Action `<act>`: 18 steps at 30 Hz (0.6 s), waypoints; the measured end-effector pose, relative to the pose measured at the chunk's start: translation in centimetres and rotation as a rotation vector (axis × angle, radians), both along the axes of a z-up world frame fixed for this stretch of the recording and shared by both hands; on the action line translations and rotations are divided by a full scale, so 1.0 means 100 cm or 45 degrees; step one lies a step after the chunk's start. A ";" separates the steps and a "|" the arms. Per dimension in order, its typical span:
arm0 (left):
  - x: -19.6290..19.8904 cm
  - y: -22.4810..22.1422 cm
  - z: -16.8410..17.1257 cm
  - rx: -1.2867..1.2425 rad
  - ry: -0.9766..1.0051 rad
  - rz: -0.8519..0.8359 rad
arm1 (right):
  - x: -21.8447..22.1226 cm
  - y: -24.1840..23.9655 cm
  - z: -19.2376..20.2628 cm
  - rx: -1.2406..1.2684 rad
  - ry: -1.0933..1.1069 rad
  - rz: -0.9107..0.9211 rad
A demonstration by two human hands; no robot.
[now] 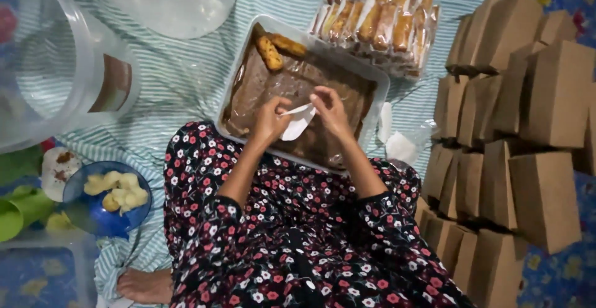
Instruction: The person is individually bagging fried food items into plastic sleeves and organizing them.
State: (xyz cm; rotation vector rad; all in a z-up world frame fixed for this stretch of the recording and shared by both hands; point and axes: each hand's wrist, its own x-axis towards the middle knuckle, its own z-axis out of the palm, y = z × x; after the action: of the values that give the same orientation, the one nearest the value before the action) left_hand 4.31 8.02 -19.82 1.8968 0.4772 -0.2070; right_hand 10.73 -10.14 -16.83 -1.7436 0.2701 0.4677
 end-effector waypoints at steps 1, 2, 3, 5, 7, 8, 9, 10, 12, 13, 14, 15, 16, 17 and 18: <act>0.006 0.003 0.007 0.047 0.070 -0.049 | 0.003 -0.003 0.000 -0.091 -0.111 0.027; 0.011 0.005 0.013 0.091 0.142 -0.103 | 0.005 -0.009 0.000 -0.184 -0.219 0.049; 0.016 0.001 0.005 0.087 0.150 -0.104 | 0.003 -0.012 0.007 -0.188 -0.211 0.049; 0.027 -0.008 -0.011 0.059 0.018 -0.170 | -0.001 -0.021 0.019 -0.321 -0.387 0.124; 0.031 -0.018 -0.023 -0.180 -0.013 -0.145 | -0.001 -0.033 0.026 -0.401 -0.522 0.279; 0.033 -0.023 -0.028 -0.414 -0.048 -0.110 | -0.001 -0.038 0.029 -0.475 -0.663 0.442; 0.034 -0.020 -0.019 -0.415 -0.041 -0.116 | -0.002 -0.042 0.026 -0.476 -0.656 0.436; 0.037 -0.016 -0.009 -0.268 -0.022 -0.253 | 0.000 -0.044 0.023 -0.463 -0.626 0.500; 0.040 -0.013 -0.006 -0.114 -0.001 -0.393 | 0.003 -0.050 0.013 -0.444 -0.596 0.561; 0.040 -0.013 -0.013 -0.072 -0.111 -0.400 | 0.004 -0.054 0.005 -0.455 -0.556 0.547; 0.040 -0.013 -0.020 -0.027 -0.222 -0.405 | 0.006 -0.056 -0.003 -0.465 -0.517 0.534; 0.046 -0.007 -0.004 -0.019 -0.219 -0.408 | 0.009 -0.056 0.000 -0.457 -0.518 0.530; 0.048 -0.002 0.011 0.076 -0.208 -0.328 | 0.009 -0.057 0.003 -0.540 -0.509 0.531; 0.051 0.003 0.026 0.171 -0.197 -0.249 | 0.009 -0.058 0.005 -0.624 -0.500 0.532; 0.053 0.005 0.015 0.177 -0.193 -0.253 | 0.012 -0.057 0.006 -0.618 -0.497 0.528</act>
State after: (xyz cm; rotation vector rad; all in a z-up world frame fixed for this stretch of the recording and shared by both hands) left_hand 9.58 8.51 -18.36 2.0791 0.2047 -0.1615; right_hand 11.91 -15.88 -16.27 -2.3350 -0.2888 0.3612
